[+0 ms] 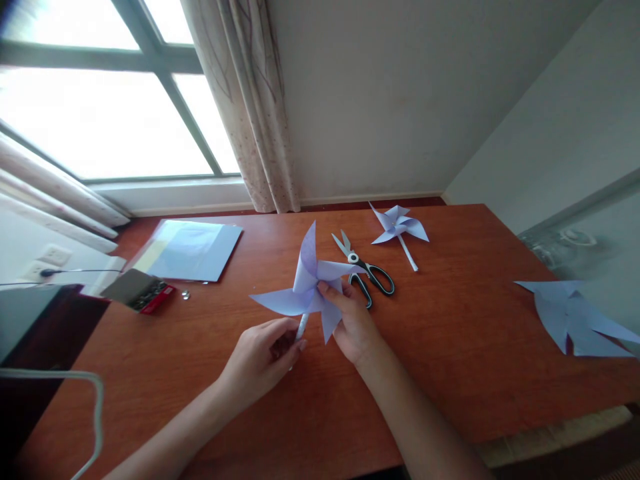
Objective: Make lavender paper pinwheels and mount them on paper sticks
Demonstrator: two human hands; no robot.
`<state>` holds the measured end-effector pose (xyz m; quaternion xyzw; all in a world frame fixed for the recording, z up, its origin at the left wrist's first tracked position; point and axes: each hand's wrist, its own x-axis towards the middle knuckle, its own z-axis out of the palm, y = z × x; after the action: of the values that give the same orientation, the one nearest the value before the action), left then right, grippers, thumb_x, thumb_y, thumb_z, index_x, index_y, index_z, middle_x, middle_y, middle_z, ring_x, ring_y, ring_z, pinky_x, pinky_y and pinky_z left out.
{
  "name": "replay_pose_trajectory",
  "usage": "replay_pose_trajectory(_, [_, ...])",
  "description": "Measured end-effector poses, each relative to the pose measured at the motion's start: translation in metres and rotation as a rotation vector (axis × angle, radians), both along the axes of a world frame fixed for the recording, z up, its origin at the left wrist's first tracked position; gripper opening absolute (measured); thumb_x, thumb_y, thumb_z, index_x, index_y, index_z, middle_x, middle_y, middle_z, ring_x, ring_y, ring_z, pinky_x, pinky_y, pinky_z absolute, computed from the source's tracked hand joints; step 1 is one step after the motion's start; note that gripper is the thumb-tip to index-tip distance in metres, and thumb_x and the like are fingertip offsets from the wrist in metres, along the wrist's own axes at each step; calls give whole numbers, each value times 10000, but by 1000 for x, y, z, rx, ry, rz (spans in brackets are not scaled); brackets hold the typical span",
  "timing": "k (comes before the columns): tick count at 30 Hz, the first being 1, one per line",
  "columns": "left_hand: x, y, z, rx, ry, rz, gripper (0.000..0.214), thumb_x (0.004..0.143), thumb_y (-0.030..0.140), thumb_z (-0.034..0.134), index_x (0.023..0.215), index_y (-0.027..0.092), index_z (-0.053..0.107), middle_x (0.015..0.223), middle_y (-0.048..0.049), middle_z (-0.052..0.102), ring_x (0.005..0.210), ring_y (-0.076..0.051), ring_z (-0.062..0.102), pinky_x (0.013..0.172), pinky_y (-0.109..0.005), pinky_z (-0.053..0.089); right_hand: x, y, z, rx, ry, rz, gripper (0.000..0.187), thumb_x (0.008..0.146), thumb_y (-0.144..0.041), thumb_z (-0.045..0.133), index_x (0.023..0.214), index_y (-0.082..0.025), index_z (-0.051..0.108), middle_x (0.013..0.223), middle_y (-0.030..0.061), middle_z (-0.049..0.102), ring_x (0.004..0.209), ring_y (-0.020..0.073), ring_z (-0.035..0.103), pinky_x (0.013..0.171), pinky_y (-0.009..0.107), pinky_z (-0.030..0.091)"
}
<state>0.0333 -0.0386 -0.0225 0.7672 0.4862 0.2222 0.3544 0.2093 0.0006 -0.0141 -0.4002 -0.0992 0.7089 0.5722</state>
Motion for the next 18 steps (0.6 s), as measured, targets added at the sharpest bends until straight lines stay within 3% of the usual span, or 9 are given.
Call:
replay_pose_trajectory(5, [0, 0, 1, -5, -8, -25, 75, 897, 250, 580, 869, 197, 627, 733, 6, 641, 595, -113, 545, 578, -210, 401, 0, 1, -2, -4, -14, 5, 322, 564, -244, 961, 827, -217, 779, 786, -38, 782, 682, 112, 663, 614, 202, 508])
replay_pose_trajectory(10, [2, 0, 2, -48, -62, 1, 97, 900, 253, 585, 891, 190, 659, 721, 1, 642, 596, -115, 553, 580, -209, 415, 3, -1, -4, 48, -46, 35, 297, 617, -265, 937, 860, -218, 773, 823, -22, 769, 732, 130, 654, 684, 223, 511])
replay_pose_trajectory(15, [2, 2, 3, -173, -294, 125, 188, 910, 338, 622, 833, 169, 651, 643, 16, 593, 564, -102, 514, 546, -199, 411, 0, -6, -2, 209, -132, 187, 305, 716, -333, 876, 973, -245, 738, 894, -12, 731, 764, 140, 615, 692, 239, 483])
replay_pose_trajectory(18, [0, 4, 0, -208, -413, 209, 211, 893, 366, 654, 874, 156, 670, 659, 14, 582, 577, -100, 501, 544, -197, 417, -8, -11, -1, 254, -271, 251, 290, 707, -326, 882, 938, -230, 735, 888, -9, 715, 814, 149, 612, 753, 250, 476])
